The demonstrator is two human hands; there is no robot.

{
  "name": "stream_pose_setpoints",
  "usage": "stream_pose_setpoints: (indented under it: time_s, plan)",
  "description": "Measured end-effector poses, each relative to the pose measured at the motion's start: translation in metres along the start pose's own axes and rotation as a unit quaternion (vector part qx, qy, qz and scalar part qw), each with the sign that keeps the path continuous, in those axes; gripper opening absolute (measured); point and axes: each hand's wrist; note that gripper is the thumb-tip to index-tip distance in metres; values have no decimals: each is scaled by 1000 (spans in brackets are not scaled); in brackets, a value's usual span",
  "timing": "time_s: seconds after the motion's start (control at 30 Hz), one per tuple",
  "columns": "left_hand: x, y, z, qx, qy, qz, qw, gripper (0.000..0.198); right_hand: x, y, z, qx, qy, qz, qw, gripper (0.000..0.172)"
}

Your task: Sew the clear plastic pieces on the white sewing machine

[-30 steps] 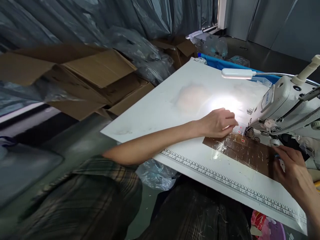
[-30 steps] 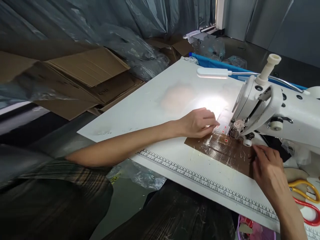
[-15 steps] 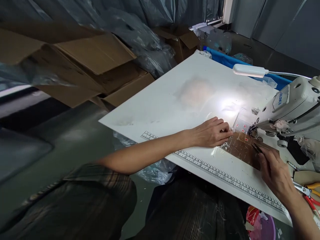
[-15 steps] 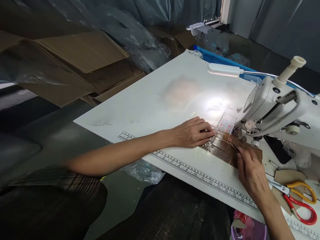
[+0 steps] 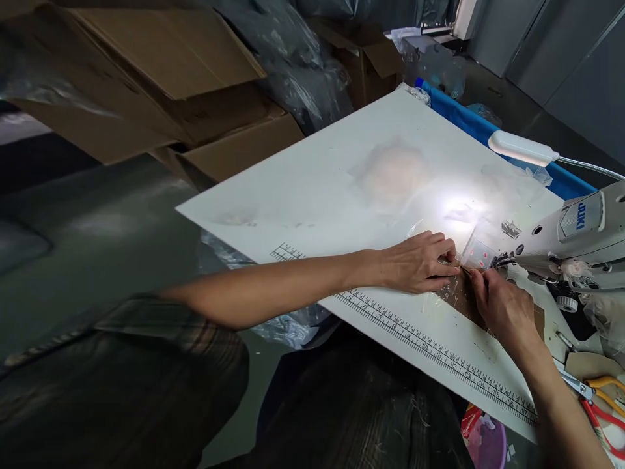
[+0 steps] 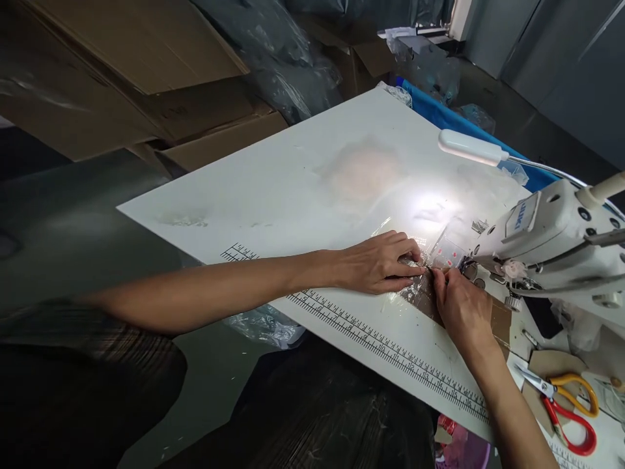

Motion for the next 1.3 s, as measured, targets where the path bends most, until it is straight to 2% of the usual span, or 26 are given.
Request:
stream_pose_setpoints:
  time_s: [0.2,0.3,0.37,0.47,0.57,0.63,0.73,0.87,0.97,1.2,1.3]
  plan:
    - [1,1,0,1,-3,8,1000,24,-6,-4,-4,13,-7,39,999,47]
    - [2,2,1,-23,42,39,998,20,-13,5,3,51,-49,88,994,55]
    - [3,1,2,-33,87,70,993,30,-20,16,11,67,-73,121,988,61]
    - [4,-1,4,20,114,125,985,43,-31,35,28,66,-80,151,983,63]
    - [5,-5,4,91,117,172,974,33,-40,48,42,64,-105,175,977,64]
    - [5,-7,4,103,115,182,971,30,-43,50,46,55,-121,179,975,65]
    - [3,-7,5,46,69,155,984,31,-38,45,44,46,-130,152,979,69]
    - [-1,-6,9,-32,-12,75,997,26,-25,29,35,64,-111,120,984,72]
    - [-2,-5,10,-30,-21,25,999,27,-21,19,28,69,-77,105,989,70]
    - [2,-5,4,-14,111,19,993,20,-17,13,13,53,-14,71,996,48]
    - [4,-5,3,-11,127,5,992,19,-13,12,8,52,-14,52,997,44]
Point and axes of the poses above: each hand's wrist, its own y-axis away from the middle knuckle, its own x-axis out of the back of the hand, z = x × y, and after that the axes turned 7 degrees about -z, right-handed
